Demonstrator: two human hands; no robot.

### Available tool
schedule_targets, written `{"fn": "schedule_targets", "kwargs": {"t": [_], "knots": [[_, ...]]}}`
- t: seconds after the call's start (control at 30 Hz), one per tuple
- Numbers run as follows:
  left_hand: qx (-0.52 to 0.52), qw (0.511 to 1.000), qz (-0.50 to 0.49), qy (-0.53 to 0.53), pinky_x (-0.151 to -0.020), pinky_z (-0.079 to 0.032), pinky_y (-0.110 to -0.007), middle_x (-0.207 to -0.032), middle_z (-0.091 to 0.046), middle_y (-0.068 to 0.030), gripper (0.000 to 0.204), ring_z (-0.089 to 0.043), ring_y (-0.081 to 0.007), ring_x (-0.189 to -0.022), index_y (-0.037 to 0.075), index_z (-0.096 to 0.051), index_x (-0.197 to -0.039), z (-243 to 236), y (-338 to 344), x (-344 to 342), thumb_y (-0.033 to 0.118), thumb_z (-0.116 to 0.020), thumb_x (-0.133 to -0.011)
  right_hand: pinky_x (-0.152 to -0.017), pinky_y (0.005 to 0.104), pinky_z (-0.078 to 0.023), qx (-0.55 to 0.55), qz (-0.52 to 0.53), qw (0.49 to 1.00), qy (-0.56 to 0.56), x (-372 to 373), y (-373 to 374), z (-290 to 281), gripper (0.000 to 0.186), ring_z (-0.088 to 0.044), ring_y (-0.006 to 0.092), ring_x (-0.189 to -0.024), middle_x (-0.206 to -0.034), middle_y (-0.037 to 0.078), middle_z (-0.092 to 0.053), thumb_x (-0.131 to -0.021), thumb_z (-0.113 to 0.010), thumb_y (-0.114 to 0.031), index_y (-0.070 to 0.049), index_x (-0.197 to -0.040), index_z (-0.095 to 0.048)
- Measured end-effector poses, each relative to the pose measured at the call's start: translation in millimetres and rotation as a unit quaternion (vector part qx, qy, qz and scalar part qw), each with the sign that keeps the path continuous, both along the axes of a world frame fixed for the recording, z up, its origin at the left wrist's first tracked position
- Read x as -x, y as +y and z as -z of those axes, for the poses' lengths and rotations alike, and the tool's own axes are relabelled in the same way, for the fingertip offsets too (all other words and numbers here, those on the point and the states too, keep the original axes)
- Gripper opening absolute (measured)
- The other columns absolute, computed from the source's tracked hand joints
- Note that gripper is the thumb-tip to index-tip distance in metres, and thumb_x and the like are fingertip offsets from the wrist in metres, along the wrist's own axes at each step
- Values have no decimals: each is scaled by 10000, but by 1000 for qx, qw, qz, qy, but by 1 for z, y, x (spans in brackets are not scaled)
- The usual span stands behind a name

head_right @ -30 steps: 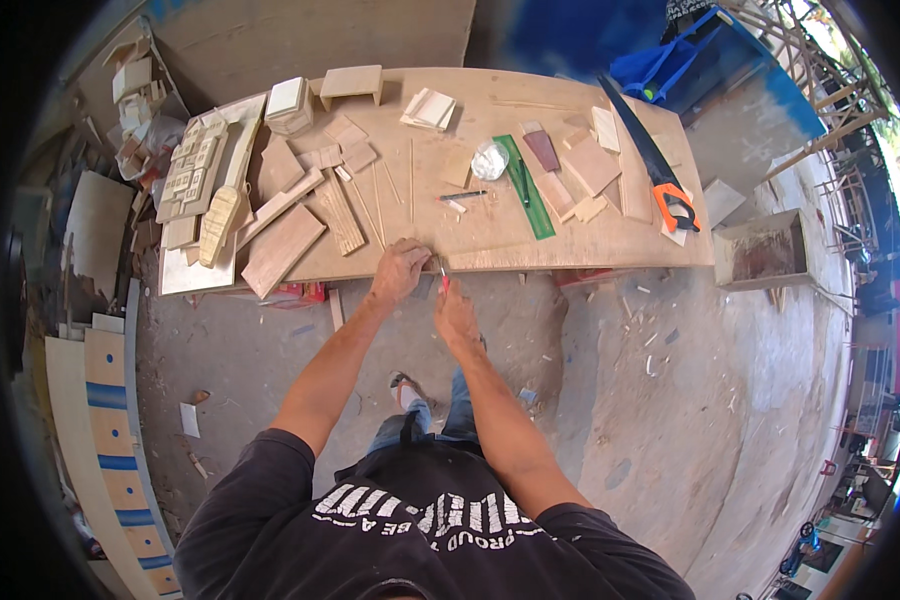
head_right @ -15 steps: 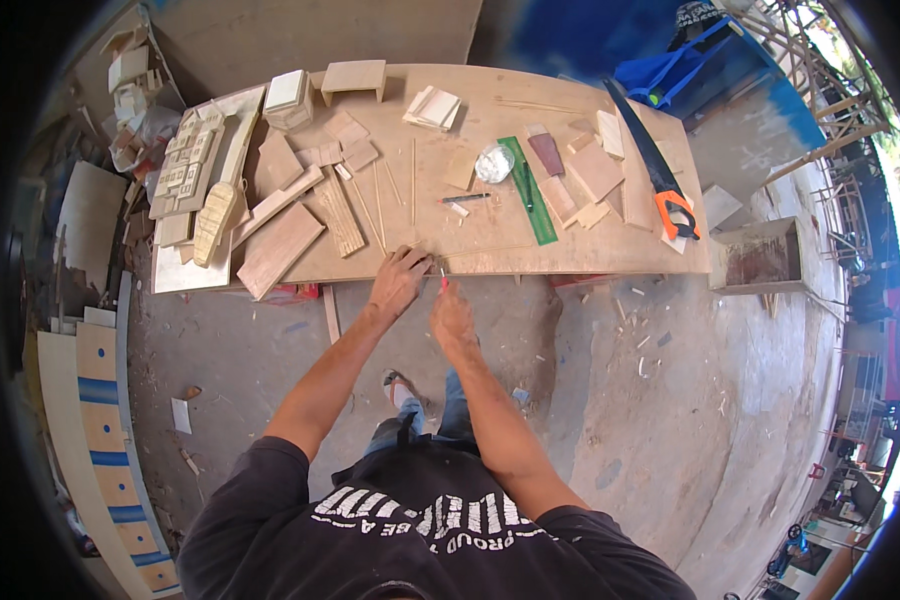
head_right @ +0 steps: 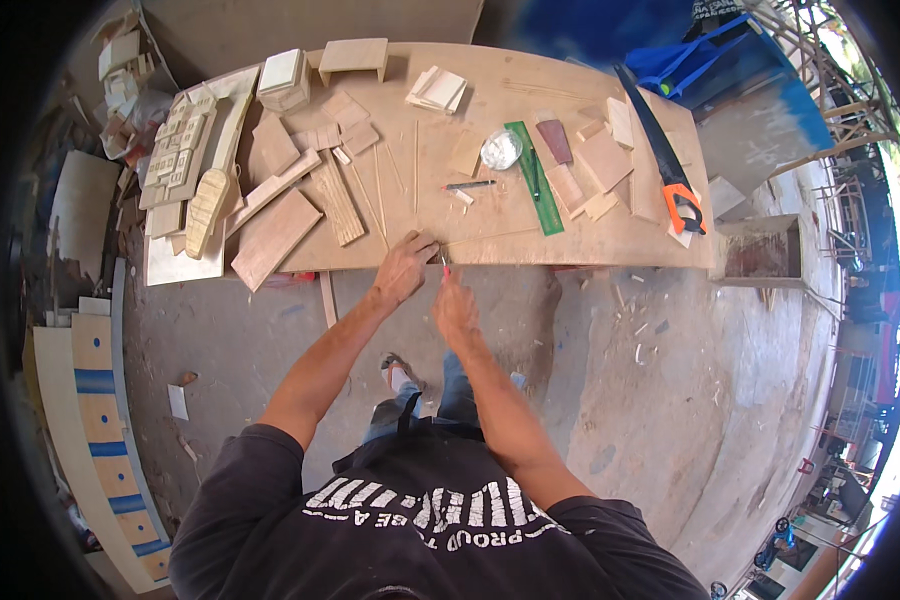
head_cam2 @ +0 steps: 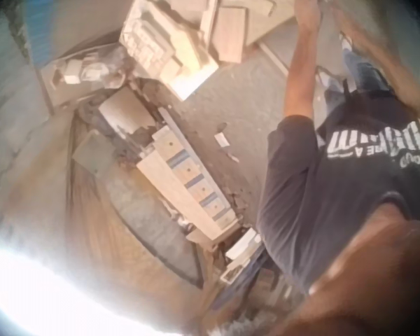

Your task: The person shaves a thin wooden stick using a utility knife while holding it against a wooden workbench, frequently rotating the stick.

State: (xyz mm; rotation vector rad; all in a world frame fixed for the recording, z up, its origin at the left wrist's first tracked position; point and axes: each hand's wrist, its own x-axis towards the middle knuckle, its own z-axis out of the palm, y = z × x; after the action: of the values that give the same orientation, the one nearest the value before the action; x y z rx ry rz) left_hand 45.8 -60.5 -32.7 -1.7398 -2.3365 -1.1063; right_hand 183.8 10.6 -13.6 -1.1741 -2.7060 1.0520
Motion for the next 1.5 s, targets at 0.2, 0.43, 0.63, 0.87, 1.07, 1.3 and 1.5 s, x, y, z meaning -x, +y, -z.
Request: {"fn": "schedule_targets", "kwargs": {"t": [0.2,0.43,0.63,0.87,1.07,1.3,1.5], "knots": [[16,1000,12,-6,-876,-522,-360,-1000,-626,-116,327,-581,-304,-977,-32,-683,-1023,0,0,1,-15,-614,-704,-765,631,-496,2,-16,999,-43,3,8,1,268,-634,552,-871,-901,370,-648,-1010,-475,-203,6,-1174,-440],[17,1000,14,-5,-863,-525,-378,-1002,-638,-137,243,-597,-324,-967,-30,-675,-983,-4,1,3,-13,-623,-746,-787,628,-490,29,-18,998,-47,1,18,-1,296,-624,559,-916,-946,379,-643,-1005,-480,-210,2,-1207,-434],[-65,985,-126,-94,-828,-539,-413,-981,-656,-148,149,-615,-347,-940,2,-682,-948,0,3,-11,21,-623,-812,-796,636,-481,55,-34,998,-8,3,24,-3,307,-617,568,-909,-945,382,-640,-1006,-480,-216,-4,-1218,-417],[-28,988,-126,-87,-792,-531,-440,-946,-669,-157,142,-620,-368,-893,3,-700,-946,-14,14,-12,-15,-630,-824,-759,637,-494,57,-38,998,-9,2,21,-6,311,-616,578,-870,-913,392,-636,-999,-480,-188,30,-1204,-395],[-10,990,-117,-82,-800,-533,-439,-950,-677,-163,153,-621,-370,-882,-10,-699,-925,-10,15,-17,-28,-593,-816,-753,639,-496,58,-32,998,-25,3,17,-10,289,-619,577,-858,-891,405,-629,-998,-463,-155,71,-1165,-396],[-28,994,-68,-86,-859,-540,-418,-977,-677,-180,154,-635,-368,-946,-28,-689,-934,-3,16,-9,-32,-588,-817,-747,636,-488,81,-18,997,-4,6,21,5,288,-619,573,-855,-889,391,-636,-1005,-463,-200,27,-1182,-441],[-57,984,-81,-148,-814,-545,-398,-958,-670,-189,115,-648,-373,-891,-23,-683,-921,-3,14,-10,-34,-594,-848,-756,627,-502,74,-3,997,-4,7,23,-4,280,-629,561,-897,-926,393,-637,-1014,-471,-220,15,-1163,-441]]}}
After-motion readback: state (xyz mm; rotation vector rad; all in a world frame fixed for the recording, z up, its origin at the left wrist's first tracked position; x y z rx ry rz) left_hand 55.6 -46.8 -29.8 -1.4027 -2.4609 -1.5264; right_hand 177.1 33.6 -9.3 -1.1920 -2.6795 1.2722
